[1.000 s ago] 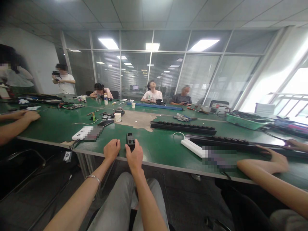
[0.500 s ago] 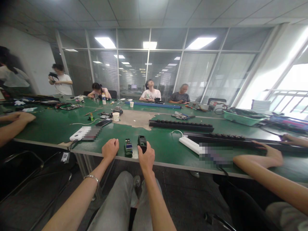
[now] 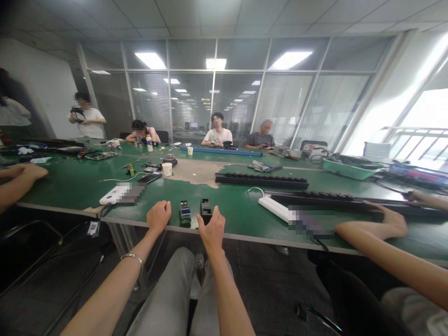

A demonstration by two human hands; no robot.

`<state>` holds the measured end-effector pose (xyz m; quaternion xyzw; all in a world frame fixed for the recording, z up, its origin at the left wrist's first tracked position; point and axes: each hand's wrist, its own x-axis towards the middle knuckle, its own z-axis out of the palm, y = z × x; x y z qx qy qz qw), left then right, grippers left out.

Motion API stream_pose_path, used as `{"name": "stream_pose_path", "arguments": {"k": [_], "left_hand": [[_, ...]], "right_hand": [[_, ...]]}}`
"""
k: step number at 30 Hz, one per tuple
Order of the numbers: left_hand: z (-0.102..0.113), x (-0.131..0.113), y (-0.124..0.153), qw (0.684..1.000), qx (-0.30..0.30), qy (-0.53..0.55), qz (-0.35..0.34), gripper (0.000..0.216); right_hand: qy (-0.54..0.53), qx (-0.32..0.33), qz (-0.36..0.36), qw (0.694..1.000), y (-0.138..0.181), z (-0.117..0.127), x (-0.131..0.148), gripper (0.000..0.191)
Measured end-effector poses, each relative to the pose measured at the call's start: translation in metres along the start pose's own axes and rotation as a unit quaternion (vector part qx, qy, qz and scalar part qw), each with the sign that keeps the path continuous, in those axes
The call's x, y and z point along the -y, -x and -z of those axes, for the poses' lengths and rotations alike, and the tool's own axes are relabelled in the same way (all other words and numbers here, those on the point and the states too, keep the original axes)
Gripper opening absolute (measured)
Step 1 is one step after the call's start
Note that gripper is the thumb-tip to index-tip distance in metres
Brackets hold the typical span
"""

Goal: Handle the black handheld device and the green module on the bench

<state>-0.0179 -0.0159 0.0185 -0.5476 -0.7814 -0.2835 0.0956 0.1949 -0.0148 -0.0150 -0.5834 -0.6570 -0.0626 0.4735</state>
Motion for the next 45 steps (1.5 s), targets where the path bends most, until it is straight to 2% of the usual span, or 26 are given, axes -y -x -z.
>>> {"name": "stream_pose_path", "arguments": {"k": [7, 13, 20, 25, 30, 40, 45], "left_hand": [[-0.003, 0.0, 0.0, 1.0, -0.003, 0.001, -0.003, 0.042], [-0.001, -0.001, 0.0, 1.0, 0.002, 0.001, -0.002, 0.042], [-0.001, 0.0, -0.001, 1.0, 0.01, 0.009, 0.008, 0.042], [-0.002, 0.002, -0.002, 1.0, -0.002, 0.012, 0.005, 0.042], [0.0, 0.003, -0.001, 1.0, 0.004, 0.014, 0.011, 0.043], [0.0, 0.006, -0.002, 1.0, 0.004, 0.023, 0.012, 0.044], [-0.001, 0.006, -0.002, 1.0, 0.005, 0.029, 0.009, 0.043]], "right_hand": [[0.02, 0.013, 0.001, 1.0, 0.002, 0.004, 0.005, 0.079], [0.001, 0.035, -0.027, 0.999, 0.001, 0.007, 0.007, 0.055], [-0.109, 0.057, -0.138, 0.983, -0.01, 0.023, 0.025, 0.053], [-0.17, 0.053, -0.114, 0.977, -0.019, 0.026, 0.057, 0.052], [-0.133, 0.086, -0.077, 0.984, -0.018, 0.018, 0.08, 0.049], [-0.01, 0.131, -0.038, 0.991, -0.019, 0.01, 0.097, 0.05], [0.014, 0.161, -0.04, 0.986, -0.007, 0.006, 0.094, 0.049]]}}
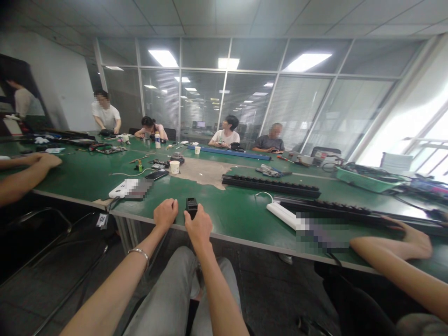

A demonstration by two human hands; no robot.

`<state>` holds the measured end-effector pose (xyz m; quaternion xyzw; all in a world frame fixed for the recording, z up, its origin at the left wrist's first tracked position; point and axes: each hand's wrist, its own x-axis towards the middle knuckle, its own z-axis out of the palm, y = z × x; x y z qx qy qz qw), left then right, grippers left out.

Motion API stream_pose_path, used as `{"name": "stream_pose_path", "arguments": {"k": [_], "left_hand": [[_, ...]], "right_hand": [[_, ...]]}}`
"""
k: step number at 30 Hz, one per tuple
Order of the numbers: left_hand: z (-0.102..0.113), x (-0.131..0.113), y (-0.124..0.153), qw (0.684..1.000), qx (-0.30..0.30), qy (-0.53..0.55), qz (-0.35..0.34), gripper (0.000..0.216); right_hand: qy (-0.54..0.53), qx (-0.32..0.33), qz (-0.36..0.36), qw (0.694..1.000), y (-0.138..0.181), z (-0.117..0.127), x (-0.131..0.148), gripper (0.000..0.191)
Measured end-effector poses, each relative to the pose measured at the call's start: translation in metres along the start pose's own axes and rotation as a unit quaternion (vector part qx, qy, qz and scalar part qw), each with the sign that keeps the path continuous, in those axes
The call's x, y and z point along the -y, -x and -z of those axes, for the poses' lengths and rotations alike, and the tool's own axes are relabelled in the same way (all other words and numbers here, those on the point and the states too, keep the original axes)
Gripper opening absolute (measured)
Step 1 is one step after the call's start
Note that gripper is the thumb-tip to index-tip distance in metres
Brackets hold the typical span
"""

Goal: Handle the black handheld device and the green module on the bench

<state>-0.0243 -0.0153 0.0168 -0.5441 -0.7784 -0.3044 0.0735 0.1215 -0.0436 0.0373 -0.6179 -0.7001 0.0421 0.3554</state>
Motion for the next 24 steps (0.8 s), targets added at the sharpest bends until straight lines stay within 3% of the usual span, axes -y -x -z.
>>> {"name": "stream_pose_path", "arguments": {"k": [4, 10, 24], "left_hand": [[0.0, 0.0, 0.0, 1.0, 0.005, 0.002, 0.0, 0.043], [0.001, -0.002, 0.0, 1.0, 0.007, -0.007, 0.005, 0.043], [-0.002, 0.0, -0.001, 1.0, -0.005, -0.013, -0.006, 0.043]], "right_hand": [[-0.009, 0.003, 0.012, 1.0, 0.009, -0.009, -0.007, 0.058], [-0.076, -0.062, 0.094, 0.991, 0.005, -0.021, -0.016, 0.061], [-0.104, -0.05, 0.064, 0.991, 0.01, -0.031, -0.02, 0.059]]}}
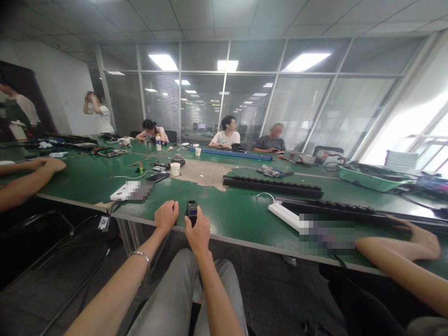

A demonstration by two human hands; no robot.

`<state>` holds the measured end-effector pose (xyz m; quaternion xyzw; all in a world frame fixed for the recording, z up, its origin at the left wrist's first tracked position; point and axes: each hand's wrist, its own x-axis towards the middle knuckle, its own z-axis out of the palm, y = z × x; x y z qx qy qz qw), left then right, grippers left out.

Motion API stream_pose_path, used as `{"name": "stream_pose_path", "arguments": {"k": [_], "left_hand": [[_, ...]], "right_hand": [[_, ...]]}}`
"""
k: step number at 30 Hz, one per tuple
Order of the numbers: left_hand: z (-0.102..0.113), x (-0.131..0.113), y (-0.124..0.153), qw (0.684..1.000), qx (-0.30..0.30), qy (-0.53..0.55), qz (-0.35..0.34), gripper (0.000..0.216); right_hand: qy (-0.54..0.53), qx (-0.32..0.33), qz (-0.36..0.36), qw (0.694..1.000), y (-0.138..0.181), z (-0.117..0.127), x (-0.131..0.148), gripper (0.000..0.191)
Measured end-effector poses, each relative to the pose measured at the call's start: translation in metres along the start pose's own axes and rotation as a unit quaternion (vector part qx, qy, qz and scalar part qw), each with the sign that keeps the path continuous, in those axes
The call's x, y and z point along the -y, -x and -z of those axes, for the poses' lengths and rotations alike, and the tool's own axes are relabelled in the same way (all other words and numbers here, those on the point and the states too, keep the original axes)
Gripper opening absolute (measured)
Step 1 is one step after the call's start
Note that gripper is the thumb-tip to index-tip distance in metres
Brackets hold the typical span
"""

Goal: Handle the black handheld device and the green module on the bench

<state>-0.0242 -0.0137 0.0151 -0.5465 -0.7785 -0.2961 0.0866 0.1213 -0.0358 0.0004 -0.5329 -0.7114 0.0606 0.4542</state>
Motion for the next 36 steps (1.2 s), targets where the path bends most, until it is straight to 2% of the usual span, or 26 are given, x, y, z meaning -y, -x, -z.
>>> {"name": "stream_pose_path", "arguments": {"k": [8, 13, 18, 21, 25, 30, 36], "left_hand": [[0.001, 0.001, 0.0, 1.0, -0.004, 0.001, 0.001, 0.042], [-0.001, 0.001, 0.0, 1.0, -0.005, 0.0, 0.003, 0.042], [-0.002, 0.0, 0.0, 1.0, -0.011, 0.002, 0.0, 0.041], [-0.001, 0.0, 0.001, 1.0, -0.011, 0.002, 0.0, 0.042], [0.001, -0.001, 0.001, 1.0, -0.006, 0.006, 0.003, 0.042], [0.001, -0.002, 0.001, 1.0, 0.004, 0.007, 0.002, 0.042], [0.002, -0.003, 0.001, 1.0, 0.001, 0.003, 0.0, 0.041]], "right_hand": [[0.035, 0.009, -0.019, 0.999, -0.005, 0.0, 0.01, 0.059], [0.007, -0.019, -0.024, 1.0, -0.012, 0.009, 0.017, 0.059], [-0.055, -0.077, -0.045, 0.995, -0.028, 0.032, 0.02, 0.062], [-0.076, -0.107, -0.059, 0.99, -0.033, 0.049, 0.007, 0.062], [-0.023, -0.089, -0.103, 0.99, -0.029, 0.059, -0.027, 0.065], [0.046, -0.066, -0.116, 0.99, -0.019, 0.051, -0.057, 0.067], [0.071, -0.066, -0.084, 0.992, -0.014, 0.044, -0.064, 0.064]]}}
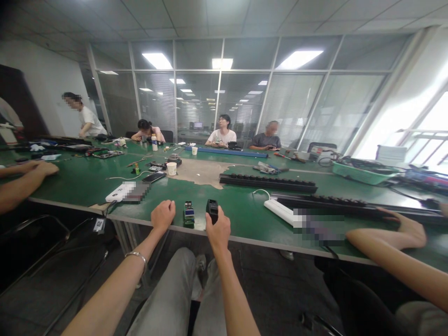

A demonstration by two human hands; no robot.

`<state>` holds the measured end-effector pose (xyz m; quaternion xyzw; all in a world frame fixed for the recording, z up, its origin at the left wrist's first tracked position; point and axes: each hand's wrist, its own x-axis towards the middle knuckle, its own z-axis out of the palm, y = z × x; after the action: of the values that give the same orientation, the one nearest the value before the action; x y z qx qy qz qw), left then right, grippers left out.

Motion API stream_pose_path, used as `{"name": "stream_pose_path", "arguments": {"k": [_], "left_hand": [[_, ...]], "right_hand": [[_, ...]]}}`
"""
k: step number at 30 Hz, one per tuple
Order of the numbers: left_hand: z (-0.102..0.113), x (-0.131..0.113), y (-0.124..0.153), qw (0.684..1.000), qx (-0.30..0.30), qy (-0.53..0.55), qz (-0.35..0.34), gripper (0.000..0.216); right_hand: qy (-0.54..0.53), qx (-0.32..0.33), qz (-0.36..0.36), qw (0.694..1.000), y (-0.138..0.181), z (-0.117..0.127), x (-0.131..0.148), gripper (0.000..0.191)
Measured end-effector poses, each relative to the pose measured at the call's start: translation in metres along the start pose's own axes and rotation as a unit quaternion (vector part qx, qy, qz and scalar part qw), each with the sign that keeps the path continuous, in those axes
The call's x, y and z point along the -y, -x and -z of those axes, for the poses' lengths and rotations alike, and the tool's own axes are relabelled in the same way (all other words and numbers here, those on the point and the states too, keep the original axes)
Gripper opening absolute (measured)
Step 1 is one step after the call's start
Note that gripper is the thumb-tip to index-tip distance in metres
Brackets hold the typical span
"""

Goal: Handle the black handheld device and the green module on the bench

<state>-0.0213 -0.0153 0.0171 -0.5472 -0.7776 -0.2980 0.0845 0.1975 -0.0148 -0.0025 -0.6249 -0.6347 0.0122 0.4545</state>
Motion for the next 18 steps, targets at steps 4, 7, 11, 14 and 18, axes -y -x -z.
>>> {"name": "stream_pose_path", "arguments": {"k": [4, 7, 11, 14, 18], "left_hand": [[0.003, -0.002, 0.001, 1.0, 0.0, -0.003, 0.001, 0.041], [0.006, -0.004, 0.002, 1.0, 0.003, -0.008, 0.01, 0.041], [0.006, -0.004, 0.001, 1.0, 0.004, -0.007, 0.008, 0.041], [0.004, -0.003, 0.001, 1.0, 0.003, -0.001, 0.003, 0.04], [0.001, -0.002, 0.0, 1.0, -0.003, 0.001, 0.002, 0.041]], "right_hand": [[0.013, -0.004, 0.028, 1.0, 0.004, -0.001, -0.004, 0.062], [0.015, -0.005, 0.053, 0.998, 0.007, -0.001, -0.007, 0.061], [-0.002, -0.002, 0.071, 0.998, 0.007, 0.001, -0.009, 0.063], [-0.026, 0.0, 0.045, 0.999, 0.003, 0.006, -0.008, 0.069], [-0.037, 0.001, 0.012, 0.999, 0.0, 0.01, -0.006, 0.072]]}}
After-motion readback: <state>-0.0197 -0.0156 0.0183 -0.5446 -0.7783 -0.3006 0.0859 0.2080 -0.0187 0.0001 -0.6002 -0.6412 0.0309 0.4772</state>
